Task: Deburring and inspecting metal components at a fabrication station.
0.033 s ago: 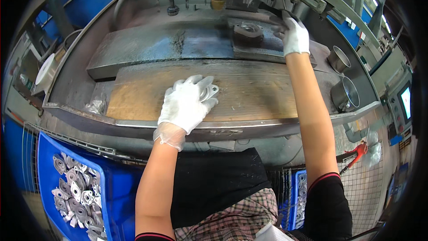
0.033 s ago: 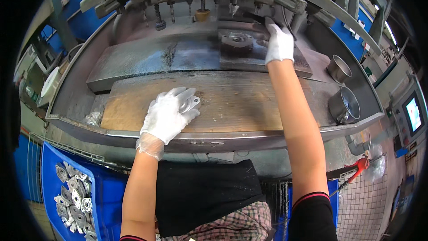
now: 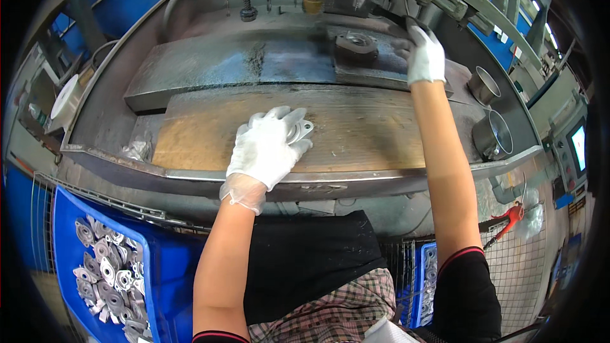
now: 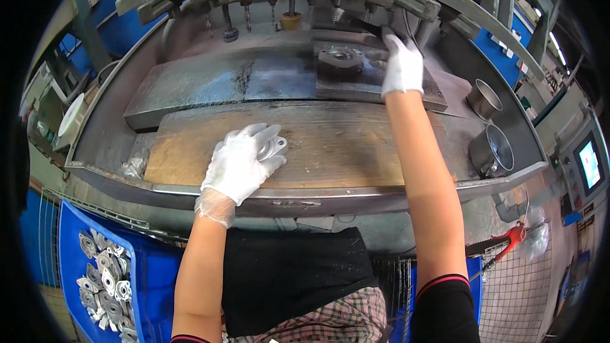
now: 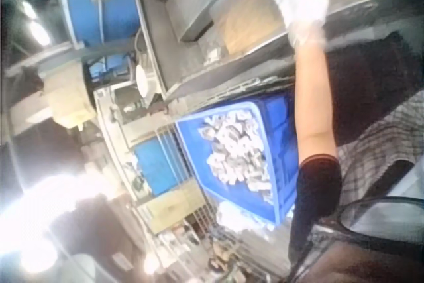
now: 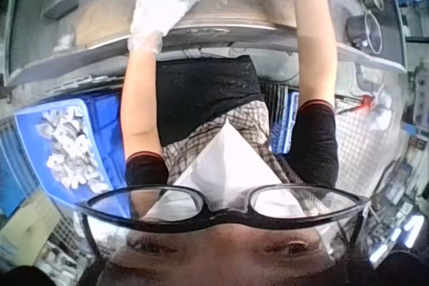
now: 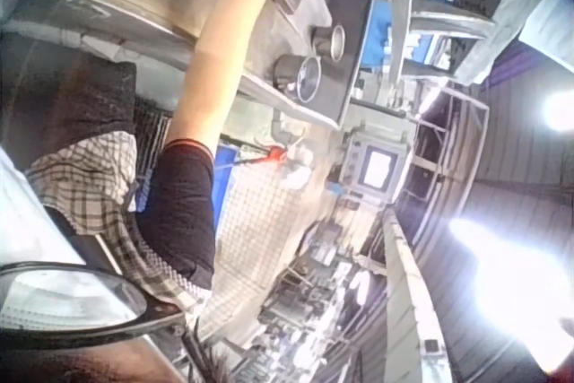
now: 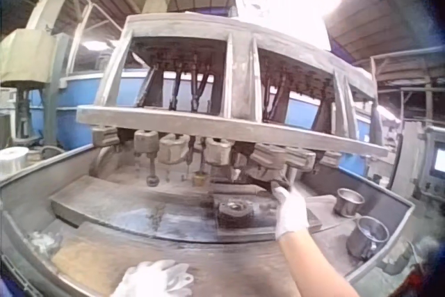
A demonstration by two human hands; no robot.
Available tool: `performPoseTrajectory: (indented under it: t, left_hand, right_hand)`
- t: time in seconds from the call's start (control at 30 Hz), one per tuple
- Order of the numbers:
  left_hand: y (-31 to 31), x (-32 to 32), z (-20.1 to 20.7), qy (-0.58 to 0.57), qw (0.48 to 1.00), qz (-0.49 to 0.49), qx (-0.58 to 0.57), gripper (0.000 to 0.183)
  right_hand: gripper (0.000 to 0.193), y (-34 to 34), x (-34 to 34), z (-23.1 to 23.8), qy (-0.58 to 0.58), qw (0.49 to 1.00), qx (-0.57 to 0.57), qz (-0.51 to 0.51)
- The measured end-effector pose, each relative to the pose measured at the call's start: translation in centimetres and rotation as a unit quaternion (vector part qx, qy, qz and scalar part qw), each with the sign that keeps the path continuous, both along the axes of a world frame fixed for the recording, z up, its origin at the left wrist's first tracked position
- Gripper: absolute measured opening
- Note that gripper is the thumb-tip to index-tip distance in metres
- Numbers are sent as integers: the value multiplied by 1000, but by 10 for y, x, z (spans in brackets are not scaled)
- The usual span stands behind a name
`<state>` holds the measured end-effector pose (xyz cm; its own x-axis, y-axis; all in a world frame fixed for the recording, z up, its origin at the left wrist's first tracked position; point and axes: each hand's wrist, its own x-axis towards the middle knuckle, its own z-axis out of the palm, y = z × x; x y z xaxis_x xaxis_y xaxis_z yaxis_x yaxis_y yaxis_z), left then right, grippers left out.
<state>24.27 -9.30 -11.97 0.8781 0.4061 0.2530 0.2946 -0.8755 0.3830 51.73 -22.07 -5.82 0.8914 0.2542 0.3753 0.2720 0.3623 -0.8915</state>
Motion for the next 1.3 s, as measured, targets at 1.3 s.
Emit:
performPoseTrajectory:
  t: [1.3]
  left_hand:
    - [13, -10, -18, -36, 999, 4, 23, 44]
  right_hand:
    - [45, 70, -116, -46, 3, 986, -145, 86]
